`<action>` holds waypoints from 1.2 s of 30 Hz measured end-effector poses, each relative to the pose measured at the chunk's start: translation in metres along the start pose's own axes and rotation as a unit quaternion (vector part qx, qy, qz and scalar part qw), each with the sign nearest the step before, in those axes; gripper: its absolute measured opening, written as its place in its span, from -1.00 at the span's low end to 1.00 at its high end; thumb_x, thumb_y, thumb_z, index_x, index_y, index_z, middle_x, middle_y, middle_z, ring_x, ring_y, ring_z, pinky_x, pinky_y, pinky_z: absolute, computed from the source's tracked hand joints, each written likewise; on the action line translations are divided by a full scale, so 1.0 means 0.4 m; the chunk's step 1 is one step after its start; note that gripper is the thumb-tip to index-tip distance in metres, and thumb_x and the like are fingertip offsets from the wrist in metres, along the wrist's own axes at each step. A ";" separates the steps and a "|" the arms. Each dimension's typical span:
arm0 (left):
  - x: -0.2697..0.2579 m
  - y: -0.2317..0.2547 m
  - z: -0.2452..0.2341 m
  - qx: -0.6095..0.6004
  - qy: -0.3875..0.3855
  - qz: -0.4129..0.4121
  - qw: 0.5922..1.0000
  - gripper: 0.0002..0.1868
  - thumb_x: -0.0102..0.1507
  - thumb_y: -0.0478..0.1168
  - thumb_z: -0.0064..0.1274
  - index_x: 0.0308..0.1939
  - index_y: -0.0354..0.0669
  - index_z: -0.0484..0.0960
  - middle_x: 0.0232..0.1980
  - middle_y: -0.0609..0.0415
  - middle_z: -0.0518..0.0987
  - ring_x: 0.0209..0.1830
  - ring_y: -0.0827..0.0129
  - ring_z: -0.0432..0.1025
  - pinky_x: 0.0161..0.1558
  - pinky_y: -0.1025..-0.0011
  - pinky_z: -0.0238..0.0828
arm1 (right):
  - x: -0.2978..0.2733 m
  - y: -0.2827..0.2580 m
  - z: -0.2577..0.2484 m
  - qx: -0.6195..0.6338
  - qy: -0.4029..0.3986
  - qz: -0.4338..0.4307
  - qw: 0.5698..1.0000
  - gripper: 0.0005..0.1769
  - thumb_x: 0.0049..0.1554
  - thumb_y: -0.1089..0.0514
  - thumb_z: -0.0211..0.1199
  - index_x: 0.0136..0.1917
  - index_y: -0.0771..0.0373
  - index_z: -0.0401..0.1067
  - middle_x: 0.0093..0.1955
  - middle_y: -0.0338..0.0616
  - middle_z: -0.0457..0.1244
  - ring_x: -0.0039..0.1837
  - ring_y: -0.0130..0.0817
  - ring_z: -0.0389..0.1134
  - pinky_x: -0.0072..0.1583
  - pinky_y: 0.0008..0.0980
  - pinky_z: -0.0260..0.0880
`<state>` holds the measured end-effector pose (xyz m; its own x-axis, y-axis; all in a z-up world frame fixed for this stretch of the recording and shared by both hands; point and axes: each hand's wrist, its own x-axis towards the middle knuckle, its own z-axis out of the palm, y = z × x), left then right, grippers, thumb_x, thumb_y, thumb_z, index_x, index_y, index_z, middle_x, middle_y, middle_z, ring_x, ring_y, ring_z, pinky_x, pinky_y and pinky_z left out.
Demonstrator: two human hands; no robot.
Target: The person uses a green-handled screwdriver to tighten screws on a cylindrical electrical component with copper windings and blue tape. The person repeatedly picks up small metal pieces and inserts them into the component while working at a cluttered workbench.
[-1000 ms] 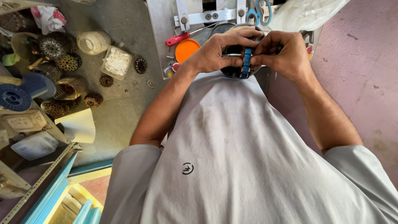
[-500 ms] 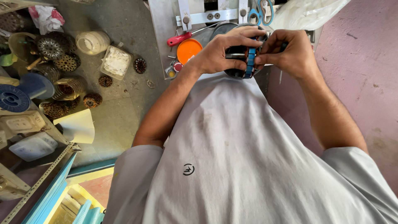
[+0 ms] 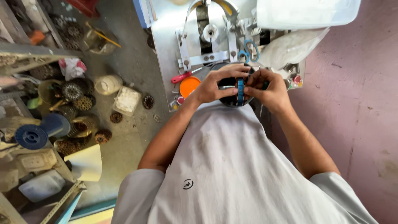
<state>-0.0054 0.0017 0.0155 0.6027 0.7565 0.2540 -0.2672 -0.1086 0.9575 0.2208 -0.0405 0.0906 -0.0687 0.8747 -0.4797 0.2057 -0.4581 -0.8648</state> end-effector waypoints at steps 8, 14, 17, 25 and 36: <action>0.005 0.018 0.034 -0.006 0.031 -0.048 0.998 -0.55 0.18 -0.34 0.13 0.18 -0.12 0.67 0.38 -0.01 0.55 0.51 0.15 0.36 0.55 0.18 0.22 | -0.007 0.011 -0.002 0.034 0.007 -0.012 0.999 -0.75 0.02 0.43 0.40 -0.08 0.36 0.38 -0.16 -0.20 0.32 -0.13 -0.51 0.39 -0.07 -0.46 0.53; 0.007 0.008 0.054 -0.044 0.058 -0.044 0.996 -0.52 0.13 -0.39 0.04 0.15 -0.23 0.67 0.36 -0.03 0.56 0.50 0.17 0.36 0.57 0.21 0.19 | -0.017 0.020 0.002 0.036 0.010 -0.021 0.999 -0.76 0.07 0.41 0.40 -0.05 0.36 0.38 -0.16 -0.20 0.31 -0.14 -0.52 0.34 -0.11 -0.46 0.43; 0.007 -0.001 0.060 -0.066 0.062 -0.047 0.995 -0.52 0.14 -0.40 0.00 0.15 -0.26 0.67 0.38 -0.02 0.55 0.51 0.17 0.35 0.58 0.21 0.17 | -0.022 0.039 -0.003 0.038 0.014 0.001 0.999 -0.77 0.08 0.40 0.38 -0.04 0.34 0.38 -0.18 -0.20 0.31 -0.18 -0.48 0.35 -0.16 -0.43 0.40; 0.000 0.006 0.073 -0.034 0.070 -0.081 0.994 -0.55 0.42 -0.25 -0.11 0.41 -0.13 0.52 0.54 -0.01 0.43 0.61 0.15 0.27 0.63 0.21 0.12 | -0.023 0.125 -0.080 0.196 0.110 -0.072 0.972 -0.47 -0.04 0.61 0.14 0.18 0.31 0.29 0.18 -0.10 0.29 0.04 -0.47 0.26 0.09 -0.49 0.38; 0.015 0.059 0.125 0.243 0.049 -0.071 0.966 0.04 -0.11 0.03 0.55 0.38 -0.05 0.36 0.49 -0.01 0.35 0.52 0.03 0.30 0.50 0.17 0.27 | -0.073 0.105 -0.129 0.429 0.203 -0.065 0.878 -0.65 0.34 0.39 0.01 0.31 0.32 -0.04 0.15 0.38 0.31 0.17 0.18 0.47 0.23 -0.01 0.53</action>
<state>0.0293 -0.0285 0.0464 0.5263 0.8411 0.1244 0.2121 -0.2716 0.9387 0.2817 -0.0772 0.0762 0.3532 0.8328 -0.4263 -0.6010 -0.1472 -0.7856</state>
